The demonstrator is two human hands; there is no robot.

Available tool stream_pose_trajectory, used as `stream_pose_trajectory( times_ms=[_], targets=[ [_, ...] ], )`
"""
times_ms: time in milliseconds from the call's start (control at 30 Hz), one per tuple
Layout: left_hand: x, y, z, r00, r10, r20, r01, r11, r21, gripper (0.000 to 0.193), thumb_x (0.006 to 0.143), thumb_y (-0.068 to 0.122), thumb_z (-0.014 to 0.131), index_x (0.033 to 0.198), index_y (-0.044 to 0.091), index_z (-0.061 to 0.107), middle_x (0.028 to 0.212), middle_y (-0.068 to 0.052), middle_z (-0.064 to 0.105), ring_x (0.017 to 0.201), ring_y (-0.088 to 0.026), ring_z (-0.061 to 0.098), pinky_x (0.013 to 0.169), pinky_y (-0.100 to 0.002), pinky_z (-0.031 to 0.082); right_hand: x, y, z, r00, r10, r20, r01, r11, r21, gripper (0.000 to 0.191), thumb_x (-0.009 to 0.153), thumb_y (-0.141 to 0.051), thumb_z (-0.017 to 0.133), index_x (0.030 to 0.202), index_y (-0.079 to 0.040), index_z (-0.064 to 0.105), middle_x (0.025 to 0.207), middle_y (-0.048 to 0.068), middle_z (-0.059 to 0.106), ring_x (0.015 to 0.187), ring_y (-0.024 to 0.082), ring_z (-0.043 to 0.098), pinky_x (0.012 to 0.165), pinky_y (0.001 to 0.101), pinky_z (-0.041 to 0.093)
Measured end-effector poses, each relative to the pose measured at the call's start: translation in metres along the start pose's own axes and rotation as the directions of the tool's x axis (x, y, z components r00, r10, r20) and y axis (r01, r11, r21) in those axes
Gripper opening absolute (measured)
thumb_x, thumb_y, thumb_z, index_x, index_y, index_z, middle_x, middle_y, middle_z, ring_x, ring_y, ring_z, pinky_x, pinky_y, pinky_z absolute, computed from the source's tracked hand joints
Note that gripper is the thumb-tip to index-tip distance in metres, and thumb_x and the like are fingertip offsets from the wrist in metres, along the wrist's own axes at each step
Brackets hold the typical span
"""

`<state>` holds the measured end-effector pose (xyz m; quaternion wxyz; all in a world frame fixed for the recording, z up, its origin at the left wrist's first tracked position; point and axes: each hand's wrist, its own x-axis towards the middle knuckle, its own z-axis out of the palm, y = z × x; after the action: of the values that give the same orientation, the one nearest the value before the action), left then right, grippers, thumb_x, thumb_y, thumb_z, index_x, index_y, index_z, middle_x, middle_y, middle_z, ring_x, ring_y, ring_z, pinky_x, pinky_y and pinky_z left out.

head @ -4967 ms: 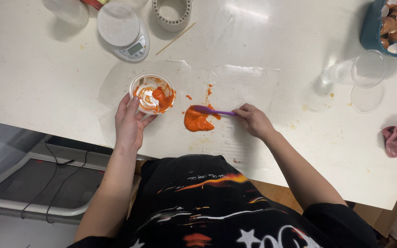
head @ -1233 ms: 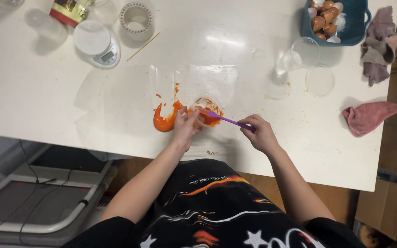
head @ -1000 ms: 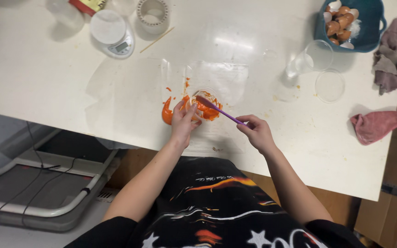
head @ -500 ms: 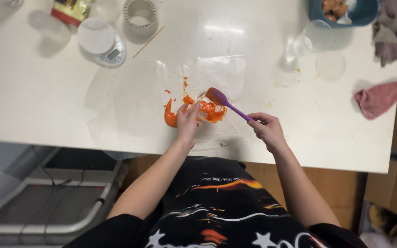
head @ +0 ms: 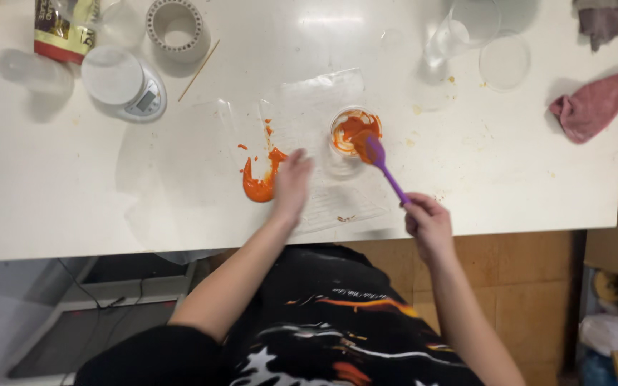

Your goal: The person retrieves a clear plastic sheet from a shelf and places it on a table. They then use a purple spatula to scoop an orange paste from a small container and spread it onto the plastic sheet in a thin layer.

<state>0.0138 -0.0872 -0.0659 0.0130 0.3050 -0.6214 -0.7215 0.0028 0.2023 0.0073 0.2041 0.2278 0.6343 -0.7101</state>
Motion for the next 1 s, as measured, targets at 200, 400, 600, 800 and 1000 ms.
stream_pose_trajectory(
  times_ms=[200, 400, 600, 800, 1000],
  targets=[
    [-0.032, 0.022, -0.136, 0.941, 0.223, -0.253, -0.097, 0.897, 0.431, 0.044, 0.098, 0.026, 0.068, 0.136, 0.005, 0.061, 0.135, -0.012, 0.062, 0.126, -0.023, 0.059, 0.106, -0.036, 0.05, -0.008, 0.065, 0.011, 0.986, 0.059, 0.158, -0.039, 0.991, -0.13, 0.018, 0.096, -0.007, 0.068, 0.113, -0.002, 0.07, 0.077, -0.001, 0.063, 0.05, 0.004, 0.042, 0.043, 0.0225, 0.032],
    [-0.044, 0.016, -0.194, 0.908, 0.309, 0.283, -0.383, 0.341, 0.858, 0.073, 0.084, 0.04, 0.078, 0.142, 0.003, 0.054, 0.15, -0.021, 0.049, 0.141, -0.038, 0.043, 0.117, -0.05, 0.036, -0.035, 0.116, 0.058, 0.994, -0.073, 0.075, 0.096, 0.925, -0.367, 0.019, 0.098, -0.012, 0.065, 0.114, -0.004, 0.07, 0.089, 0.0, 0.073, 0.058, 0.003, 0.049, 0.05, 0.0208, 0.04],
    [-0.025, 0.005, -0.216, 0.834, 0.143, 0.534, -0.549, 0.099, 0.83, 0.1, 0.075, 0.054, 0.081, 0.151, 0.004, 0.039, 0.159, -0.021, 0.034, 0.146, -0.041, 0.031, 0.118, -0.053, 0.025, -0.051, 0.161, 0.125, 0.936, -0.344, -0.076, 0.258, 0.815, -0.519, 0.021, 0.099, -0.013, 0.067, 0.117, -0.002, 0.068, 0.085, 0.001, 0.068, 0.066, 0.007, 0.052, 0.058, 0.0242, 0.043],
    [-0.021, 0.008, -0.238, 0.745, 0.142, 0.651, -0.666, 0.193, 0.721, 0.102, 0.075, 0.048, 0.083, 0.153, 0.003, 0.036, 0.162, -0.019, 0.032, 0.148, -0.038, 0.031, 0.12, -0.05, 0.028, -0.082, 0.196, 0.189, 0.884, -0.422, -0.202, 0.259, 0.8, -0.542, 0.02, 0.099, -0.013, 0.07, 0.115, -0.001, 0.07, 0.079, 0.001, 0.063, 0.067, 0.008, 0.051, 0.06, 0.0254, 0.044],
    [-0.008, 0.009, -0.25, 0.701, 0.143, 0.698, -0.698, 0.337, 0.632, 0.098, 0.08, 0.042, 0.081, 0.154, 0.001, 0.032, 0.16, -0.021, 0.036, 0.149, -0.038, 0.033, 0.12, -0.047, 0.03, -0.095, 0.213, 0.242, 0.876, -0.398, -0.271, 0.206, 0.819, -0.536, 0.02, 0.098, -0.013, 0.07, 0.114, 0.0, 0.072, 0.077, 0.005, 0.066, 0.064, 0.012, 0.051, 0.057, 0.0271, 0.045]
  ],
)
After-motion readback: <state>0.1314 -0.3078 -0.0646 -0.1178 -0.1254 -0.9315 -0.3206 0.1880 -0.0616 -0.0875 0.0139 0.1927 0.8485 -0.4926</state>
